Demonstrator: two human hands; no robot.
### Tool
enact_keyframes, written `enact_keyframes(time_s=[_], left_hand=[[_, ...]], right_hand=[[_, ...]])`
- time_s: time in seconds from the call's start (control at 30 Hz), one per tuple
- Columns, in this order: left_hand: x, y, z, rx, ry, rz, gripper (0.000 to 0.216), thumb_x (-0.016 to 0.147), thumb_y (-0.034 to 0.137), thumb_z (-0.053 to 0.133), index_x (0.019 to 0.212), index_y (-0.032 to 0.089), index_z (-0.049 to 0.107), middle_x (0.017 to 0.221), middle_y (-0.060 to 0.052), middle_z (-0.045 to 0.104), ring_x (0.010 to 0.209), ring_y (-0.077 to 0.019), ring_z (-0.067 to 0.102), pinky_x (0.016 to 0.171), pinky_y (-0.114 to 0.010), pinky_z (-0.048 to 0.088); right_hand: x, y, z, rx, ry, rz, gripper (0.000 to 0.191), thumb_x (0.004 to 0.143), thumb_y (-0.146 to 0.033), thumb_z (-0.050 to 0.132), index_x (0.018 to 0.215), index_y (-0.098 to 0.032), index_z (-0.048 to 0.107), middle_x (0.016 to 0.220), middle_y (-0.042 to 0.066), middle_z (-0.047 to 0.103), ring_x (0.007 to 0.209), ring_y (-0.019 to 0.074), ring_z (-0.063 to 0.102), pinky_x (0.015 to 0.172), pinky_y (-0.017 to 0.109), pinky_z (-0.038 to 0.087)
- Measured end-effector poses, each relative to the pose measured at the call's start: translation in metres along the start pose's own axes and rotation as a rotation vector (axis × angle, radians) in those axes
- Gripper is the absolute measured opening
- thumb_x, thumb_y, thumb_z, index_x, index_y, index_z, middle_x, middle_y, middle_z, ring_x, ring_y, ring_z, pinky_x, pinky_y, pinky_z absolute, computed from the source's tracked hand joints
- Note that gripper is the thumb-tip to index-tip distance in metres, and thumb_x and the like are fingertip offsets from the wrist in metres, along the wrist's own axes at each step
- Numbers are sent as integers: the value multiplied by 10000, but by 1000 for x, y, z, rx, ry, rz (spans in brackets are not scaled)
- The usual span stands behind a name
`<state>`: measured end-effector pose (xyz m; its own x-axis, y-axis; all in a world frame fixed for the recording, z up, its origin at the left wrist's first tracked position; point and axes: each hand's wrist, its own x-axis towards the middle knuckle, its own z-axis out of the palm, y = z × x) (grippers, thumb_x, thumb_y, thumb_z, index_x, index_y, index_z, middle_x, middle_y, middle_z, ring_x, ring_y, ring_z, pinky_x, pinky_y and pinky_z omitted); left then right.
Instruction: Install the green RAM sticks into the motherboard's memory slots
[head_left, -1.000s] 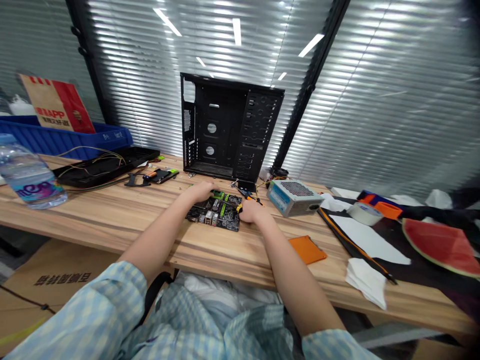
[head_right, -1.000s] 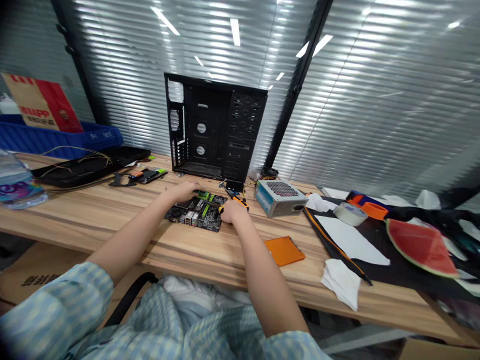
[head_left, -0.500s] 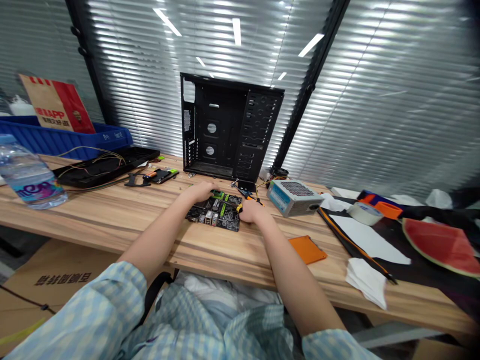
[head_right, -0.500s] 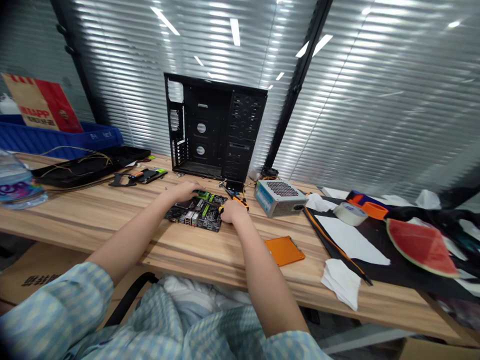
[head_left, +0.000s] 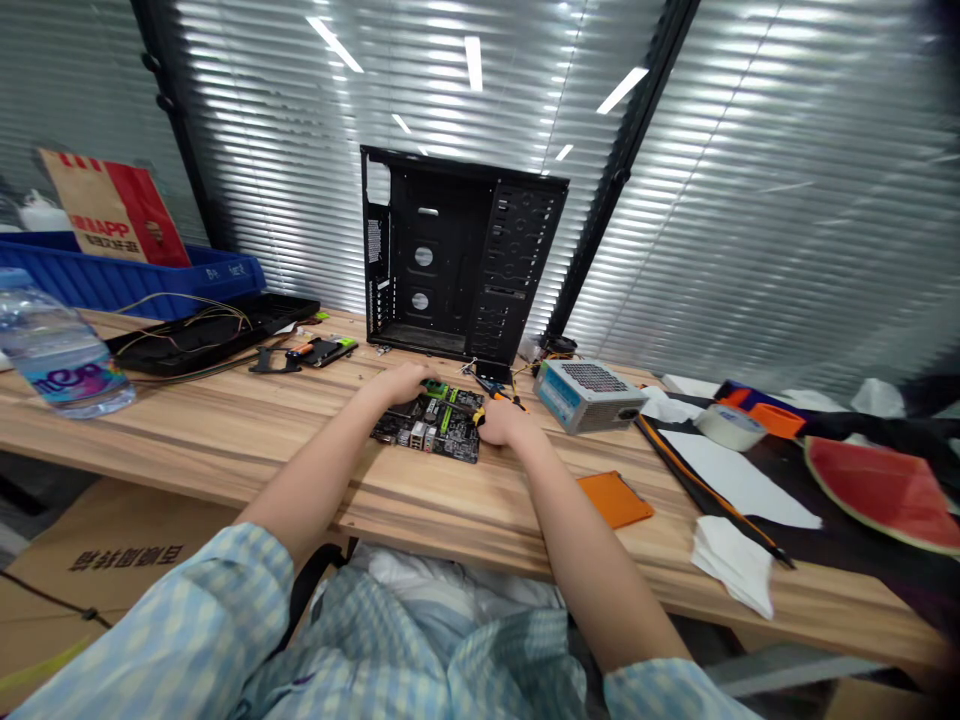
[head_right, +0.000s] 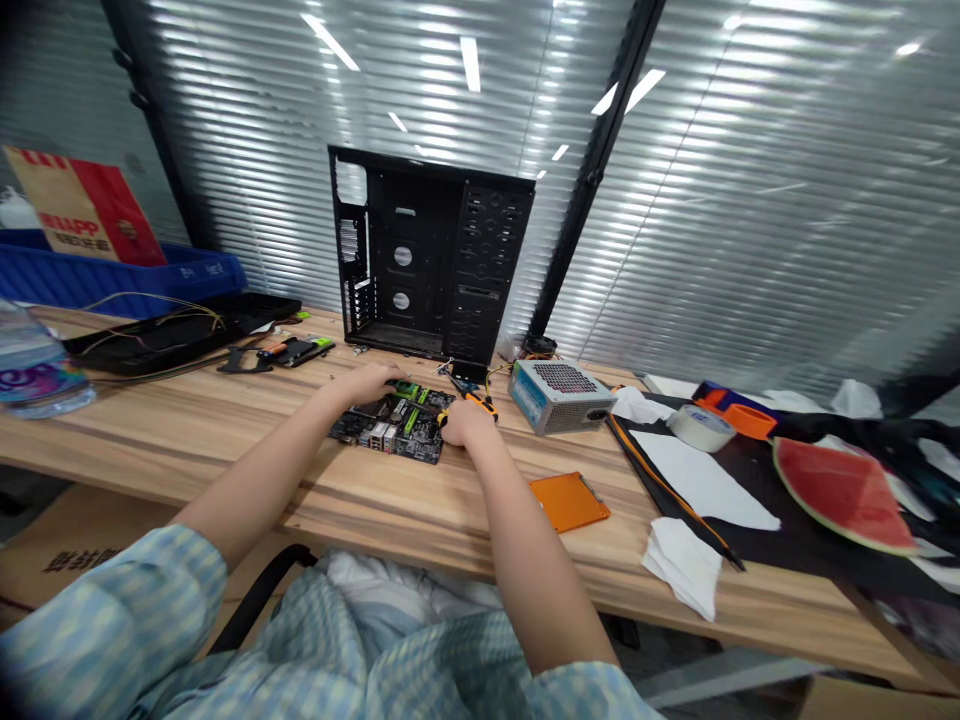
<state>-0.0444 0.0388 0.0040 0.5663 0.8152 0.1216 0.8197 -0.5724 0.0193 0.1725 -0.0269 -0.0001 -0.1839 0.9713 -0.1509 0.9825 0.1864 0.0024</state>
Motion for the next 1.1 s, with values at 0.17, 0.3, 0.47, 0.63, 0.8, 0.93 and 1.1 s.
enact_keyframes(time_s=[0.17,0.3,0.47,0.63,0.8,0.93,1.1], left_hand=[[-3,-2,-6,-8,-3,30,528,779,81,511,1282,221,584,1290,-70,612,1180,-203,565,1018,-275,420],[-8,-16,-15,-10,100,-23,673,689,-6,442,1306,229,570,1317,-55,582,1198,-171,549,1014,-233,418],[-18,-52,-23,-27,166,-229,649,676,-22,425,1265,181,606,1248,-72,634,1153,-179,580,995,-243,435],[-25,-78,-18,-70,78,-376,552,689,-6,436,1156,165,676,1082,-65,708,993,-171,650,870,-211,484],[-28,-84,-13,-106,65,-388,532,655,24,455,1108,172,692,1023,-38,716,938,-151,655,812,-175,488],[-31,-79,-16,-154,8,-376,626,617,63,473,1214,160,635,1069,-44,700,958,-159,653,831,-181,490],[-32,-71,-20,-157,-74,-397,677,619,81,482,1281,170,590,1163,-43,678,1003,-157,649,822,-155,490]], right_hand=[[2,1,2,-2,-4,2,399,767,-247,592,1133,-107,669,1137,196,674,1031,284,652,797,303,517],[1,1,1,8,0,6,399,779,-249,588,1147,-111,658,1163,196,662,1028,277,652,808,301,512],[-2,-1,-1,16,3,12,415,776,-231,583,1166,-101,645,1202,204,642,1040,282,646,821,313,512],[-3,-1,-2,7,-3,1,411,767,-220,579,1151,-94,654,1172,207,656,1030,288,650,808,320,517],[-2,-1,-2,6,-4,-2,414,767,-223,575,1151,-89,652,1158,202,663,1025,288,651,795,313,520],[-3,-1,-3,4,-4,0,407,770,-234,581,1147,-98,654,1169,200,658,1025,281,652,794,305,520],[-3,-2,-3,-1,-14,5,407,774,-239,578,1147,-95,656,1160,196,663,1027,279,652,796,304,522]])
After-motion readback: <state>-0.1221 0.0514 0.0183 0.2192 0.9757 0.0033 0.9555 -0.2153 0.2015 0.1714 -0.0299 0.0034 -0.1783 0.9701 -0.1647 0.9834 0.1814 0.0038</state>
